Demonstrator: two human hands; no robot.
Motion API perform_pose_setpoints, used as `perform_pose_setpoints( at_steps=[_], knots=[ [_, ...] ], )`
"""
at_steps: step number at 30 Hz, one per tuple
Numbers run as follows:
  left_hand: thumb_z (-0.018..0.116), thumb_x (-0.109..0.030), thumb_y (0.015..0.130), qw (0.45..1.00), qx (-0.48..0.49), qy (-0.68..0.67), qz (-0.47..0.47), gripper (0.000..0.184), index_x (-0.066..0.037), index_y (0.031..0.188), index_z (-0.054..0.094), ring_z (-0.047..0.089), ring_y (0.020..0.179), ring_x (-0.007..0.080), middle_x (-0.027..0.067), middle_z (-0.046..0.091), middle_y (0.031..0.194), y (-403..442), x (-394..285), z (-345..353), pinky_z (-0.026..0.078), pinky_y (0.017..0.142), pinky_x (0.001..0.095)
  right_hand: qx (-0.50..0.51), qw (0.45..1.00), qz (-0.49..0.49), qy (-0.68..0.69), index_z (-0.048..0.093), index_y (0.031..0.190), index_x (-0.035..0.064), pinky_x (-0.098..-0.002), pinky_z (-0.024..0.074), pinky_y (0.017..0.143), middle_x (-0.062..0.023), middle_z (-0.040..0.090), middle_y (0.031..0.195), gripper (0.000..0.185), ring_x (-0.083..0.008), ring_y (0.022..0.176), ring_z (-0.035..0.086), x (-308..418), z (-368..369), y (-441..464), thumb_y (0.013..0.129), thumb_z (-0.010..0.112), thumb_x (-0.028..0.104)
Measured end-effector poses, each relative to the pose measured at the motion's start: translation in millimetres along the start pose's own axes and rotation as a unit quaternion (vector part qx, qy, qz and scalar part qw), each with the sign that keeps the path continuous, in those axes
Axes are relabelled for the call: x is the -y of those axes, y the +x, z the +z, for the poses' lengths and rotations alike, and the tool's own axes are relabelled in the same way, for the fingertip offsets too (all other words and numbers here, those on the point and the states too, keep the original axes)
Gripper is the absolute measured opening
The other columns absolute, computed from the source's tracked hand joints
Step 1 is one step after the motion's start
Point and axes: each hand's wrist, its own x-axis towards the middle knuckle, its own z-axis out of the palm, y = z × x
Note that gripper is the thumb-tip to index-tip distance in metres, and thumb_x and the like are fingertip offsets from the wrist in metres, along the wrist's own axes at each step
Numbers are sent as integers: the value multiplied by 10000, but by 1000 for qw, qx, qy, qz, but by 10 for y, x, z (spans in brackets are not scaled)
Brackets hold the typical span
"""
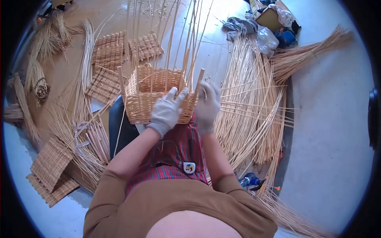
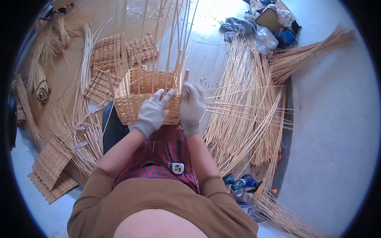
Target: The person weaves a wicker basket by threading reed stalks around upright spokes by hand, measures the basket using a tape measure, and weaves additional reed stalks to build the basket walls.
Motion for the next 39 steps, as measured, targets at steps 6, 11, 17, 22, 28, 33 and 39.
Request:
perform_pose_setpoints(
  at_steps=[6,11,17,22,28,33,39],
  knots=[
    [611,-78,850,990,120,57,-47,649,-227,1465,468,687,865,305,221,460,1417,144,-131,63,572,738,421,-58,997,-30,41,546,1426,116,-438,469,996,-163,590,1330,553,-305,1129,607,383,367,770,892,688,97],
    [697,-101,763,964,-183,-185,46,433,-38,1184,617,637,955,425,210,667,1061,-435,562,141,520,792,501,193,939,59,279,341,1513,-75,-412,424,1092,-274,545,1408,824,-359,1321,538,1006,1095,197,973,634,473],
    [717,-114,890,948,-278,-73,-138,501,-37,1346,525,570,1198,378,208,591,1284,-834,1130,-188,433,1068,450,353,693,508,372,-93,1601,39,-512,356,1132,-285,271,1603,1284,-383,1466,332,759,2252,144,826,786,565],
    [751,-138,859,963,-227,-19,-141,466,-57,1273,551,608,1126,378,181,626,1207,-830,1261,-314,487,968,451,308,649,542,436,-23,1607,73,-492,443,1032,-216,311,1585,1206,-341,1423,378,909,2048,208,835,805,491],
    [764,-163,847,964,-223,-31,-142,322,-88,1132,636,665,958,368,180,680,1061,-795,1212,-515,519,856,441,225,736,330,547,727,1166,52,-232,448,684,38,616,846,387,-61,746,513,993,1911,-36,1011,635,395],
    [787,-204,839,968,-199,-69,-134,301,-146,1110,668,687,856,313,116,704,958,-794,1358,-538,533,760,418,150,807,238,519,649,1306,30,-271,498,917,-46,705,1066,428,-117,1011,620,1054,1778,-66,997,670,326],
    [849,-292,786,977,-182,-6,-106,378,-125,1070,664,682,776,314,98,701,925,-782,1456,-539,533,682,407,87,856,95,501,591,1351,46,-276,492,922,-77,679,1114,325,-153,1028,634,1237,1298,-51,1046,559,155]
  ],
)
